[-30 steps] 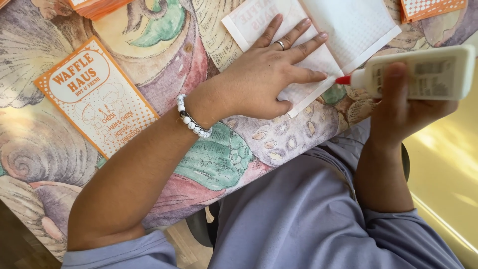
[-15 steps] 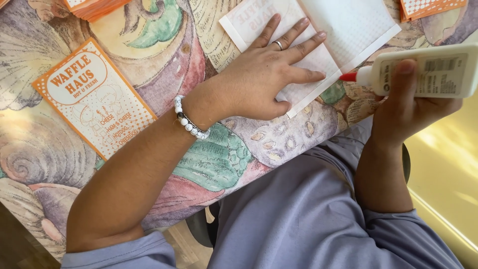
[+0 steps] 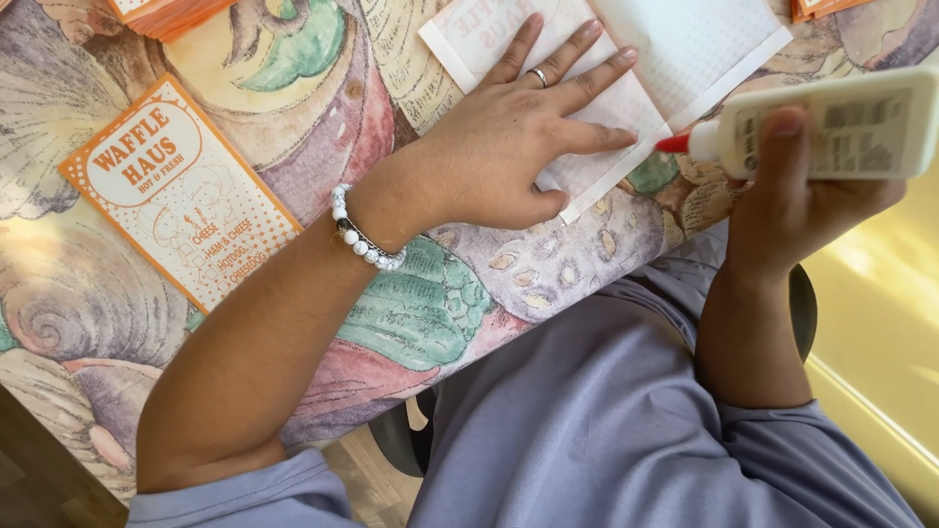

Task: Applying glue to the edges of paper bags and folding them to assemble or seal them.

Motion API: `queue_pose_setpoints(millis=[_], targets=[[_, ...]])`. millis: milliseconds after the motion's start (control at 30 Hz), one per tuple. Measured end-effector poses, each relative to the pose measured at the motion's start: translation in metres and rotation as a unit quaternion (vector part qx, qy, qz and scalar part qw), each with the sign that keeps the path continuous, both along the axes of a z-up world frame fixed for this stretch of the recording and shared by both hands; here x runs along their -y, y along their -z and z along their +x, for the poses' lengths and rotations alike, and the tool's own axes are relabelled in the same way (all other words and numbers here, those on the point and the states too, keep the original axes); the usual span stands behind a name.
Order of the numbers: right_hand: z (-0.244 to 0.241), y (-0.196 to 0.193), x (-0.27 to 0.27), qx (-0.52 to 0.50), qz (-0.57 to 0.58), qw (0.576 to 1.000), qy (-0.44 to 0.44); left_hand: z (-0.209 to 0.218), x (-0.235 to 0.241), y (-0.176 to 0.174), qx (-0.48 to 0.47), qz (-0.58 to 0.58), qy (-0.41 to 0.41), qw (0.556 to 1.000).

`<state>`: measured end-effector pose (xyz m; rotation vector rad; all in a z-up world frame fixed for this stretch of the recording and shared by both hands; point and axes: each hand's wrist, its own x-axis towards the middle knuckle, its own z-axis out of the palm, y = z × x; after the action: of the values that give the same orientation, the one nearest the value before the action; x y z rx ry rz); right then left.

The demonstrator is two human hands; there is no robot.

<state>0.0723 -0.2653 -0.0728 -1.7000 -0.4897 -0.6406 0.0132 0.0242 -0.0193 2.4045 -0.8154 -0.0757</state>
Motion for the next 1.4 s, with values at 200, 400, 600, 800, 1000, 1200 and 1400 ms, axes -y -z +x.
queue_pose_setpoints(millis=[200,400,600,800,1000,1200,1400], targets=[[-0.001,-0.003,-0.004,-0.002,-0.006,1.000,-0.008,-0.001,0.002,-0.001,0.004,0.007,-0.002,1.000],[0.014,-0.031,0.003,-0.078,0.096,0.992,-0.008,-0.017,0.018,-0.016,-0.041,0.062,-0.046,0.996],[0.022,-0.029,0.034,-0.074,0.153,0.985,-0.006,-0.056,0.055,-0.044,-0.042,0.172,-0.251,0.952],[0.019,-0.008,0.058,-0.141,0.216,0.966,-0.008,-0.029,-0.023,-0.054,0.125,0.146,-0.062,0.979],[0.019,-0.022,0.058,-0.112,0.205,0.971,-0.043,-0.038,0.000,-0.040,-0.064,0.298,-0.156,0.940],[0.014,-0.010,0.052,-0.141,0.253,0.956,-0.041,-0.031,0.069,-0.022,-0.129,0.284,-0.350,0.883],[-0.003,-0.038,0.016,-0.141,0.118,0.978,-0.102,-0.030,0.042,-0.034,0.026,0.105,-0.224,0.969]])
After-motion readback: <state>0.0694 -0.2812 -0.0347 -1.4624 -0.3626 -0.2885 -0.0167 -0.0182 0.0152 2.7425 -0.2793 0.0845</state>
